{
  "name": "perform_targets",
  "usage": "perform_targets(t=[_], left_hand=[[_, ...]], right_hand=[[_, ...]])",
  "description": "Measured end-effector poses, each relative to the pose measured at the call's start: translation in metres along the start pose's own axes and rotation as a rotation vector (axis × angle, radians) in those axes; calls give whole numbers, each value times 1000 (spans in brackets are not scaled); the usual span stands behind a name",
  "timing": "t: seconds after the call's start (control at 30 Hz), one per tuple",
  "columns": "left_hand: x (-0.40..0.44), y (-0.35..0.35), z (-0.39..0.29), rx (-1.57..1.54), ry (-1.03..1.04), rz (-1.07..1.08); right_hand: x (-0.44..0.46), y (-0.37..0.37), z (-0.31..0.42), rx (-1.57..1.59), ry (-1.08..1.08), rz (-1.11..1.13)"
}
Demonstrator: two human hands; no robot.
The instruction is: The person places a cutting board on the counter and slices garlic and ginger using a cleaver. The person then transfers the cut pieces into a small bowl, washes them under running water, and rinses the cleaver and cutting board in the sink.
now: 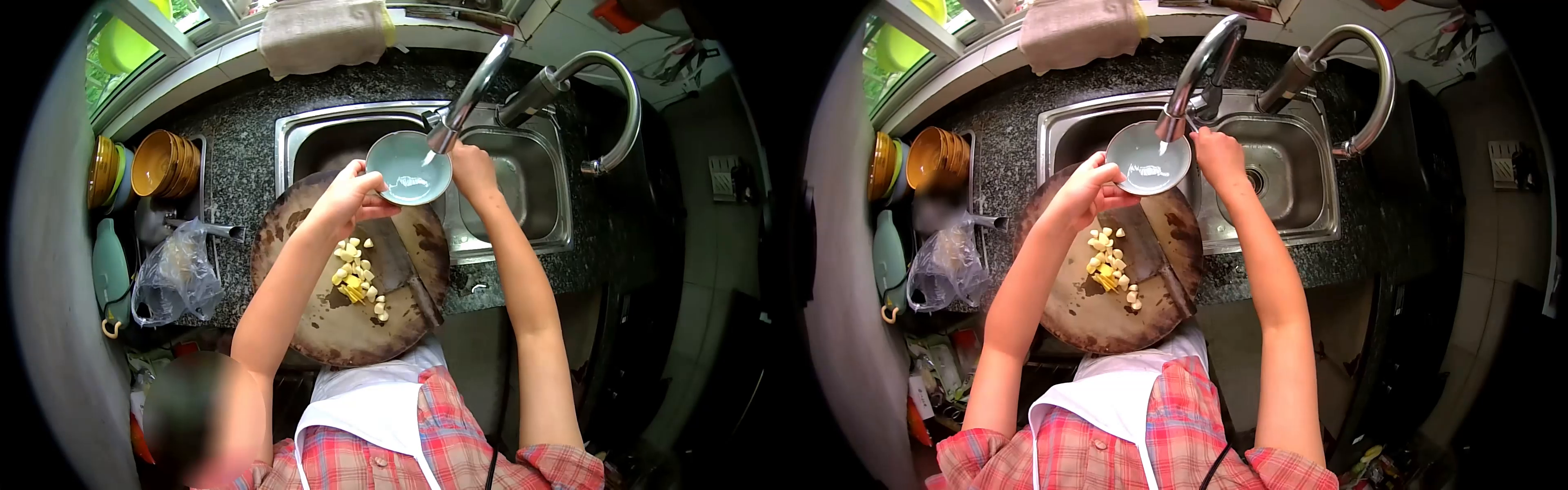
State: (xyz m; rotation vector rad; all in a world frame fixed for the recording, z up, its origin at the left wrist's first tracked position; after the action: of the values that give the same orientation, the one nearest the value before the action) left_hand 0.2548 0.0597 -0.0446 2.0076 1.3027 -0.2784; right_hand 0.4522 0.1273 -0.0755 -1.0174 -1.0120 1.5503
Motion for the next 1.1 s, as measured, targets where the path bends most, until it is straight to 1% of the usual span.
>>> perform_targets(t=[0.07, 0.17, 0.2, 0.27, 0.3, 0.4, 0.43, 0.47, 0.53, 0.57, 0.6, 0.67, 0.7, 0.73, 0.8, 0.83, 0.9, 0.93, 0.97, 1.0, 1.07, 1.1], left_hand=[[0, 5, 3, -2, -15, 9], [1, 8, 10, 46, -65, -8], [0, 7, 11, 46, -56, -22], [-2, 6, 14, 49, -50, -38], [-4, 3, 14, 69, -42, -83], [-8, -1, 14, 114, -3, -158], [-9, -3, 12, 136, 31, -193], [-8, -4, 14, 139, 37, -189], [-4, -7, 21, 29, 74, -138], [-4, -8, 25, 10, 65, -141], [-3, -9, 28, 12, 66, -138], [-4, -6, 30, -6, 78, -119], [-6, -3, 31, -23, 72, -100], [-8, 0, 32, -28, 63, -102], [-9, 6, 31, -11, 60, -106], [-7, 6, 34, 33, 55, -98], [-7, 20, 27, 82, 86, -103], [-7, 28, 25, 124, 113, -114], [-4, 36, 23, 101, 122, -96], [3, 39, 27, 99, 115, -87], [18, 47, 35, 188, 69, -50], [24, 54, 40, 195, 31, -22]], right_hand=[[-1, 1, 2, -10, -9, -41], [-7, -4, 1, 78, -6, -133], [-10, -4, -1, 81, 1, -132], [-26, 9, -27, 719, 265, -66], [-42, 12, -26, 944, 386, 1], [-65, 11, -11, 1044, 398, 41], [-58, 6, -12, 792, 308, -70], [-49, 9, -13, 790, 305, -77], [-25, -18, 9, 343, -15, -303], [-12, -12, 11, 262, -98, -281], [-6, -10, 5, 261, -97, -285], [-2, -12, 6, 152, -242, -350], [-9, -23, -5, 287, -287, -450], [-12, -22, -25, 468, -181, -448], [-13, 4, -45, 721, 49, -175], [-26, 5, -46, 721, 48, -181], [-68, 44, -37, 1795, 248, 177], [-86, 42, -22, 1877, 161, 257], [-104, 41, -5, 1958, 76, 339], [-118, 40, 0, 1956, 87, 330], [-134, 34, 0, 1941, 145, 277], [-140, 34, -9, 2027, 218, 231]])
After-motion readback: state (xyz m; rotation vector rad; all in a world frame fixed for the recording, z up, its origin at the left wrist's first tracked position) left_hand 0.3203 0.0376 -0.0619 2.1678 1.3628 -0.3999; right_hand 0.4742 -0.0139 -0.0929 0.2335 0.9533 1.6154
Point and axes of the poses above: each hand's wrist, its own x-axis towards the middle knuckle, its own y-axis out of the palm, z = x × y, the point moved 8 cm from there along x, towards the middle knuckle, and after that the axes turned 10 degrees about z, right-handed, at the moved point
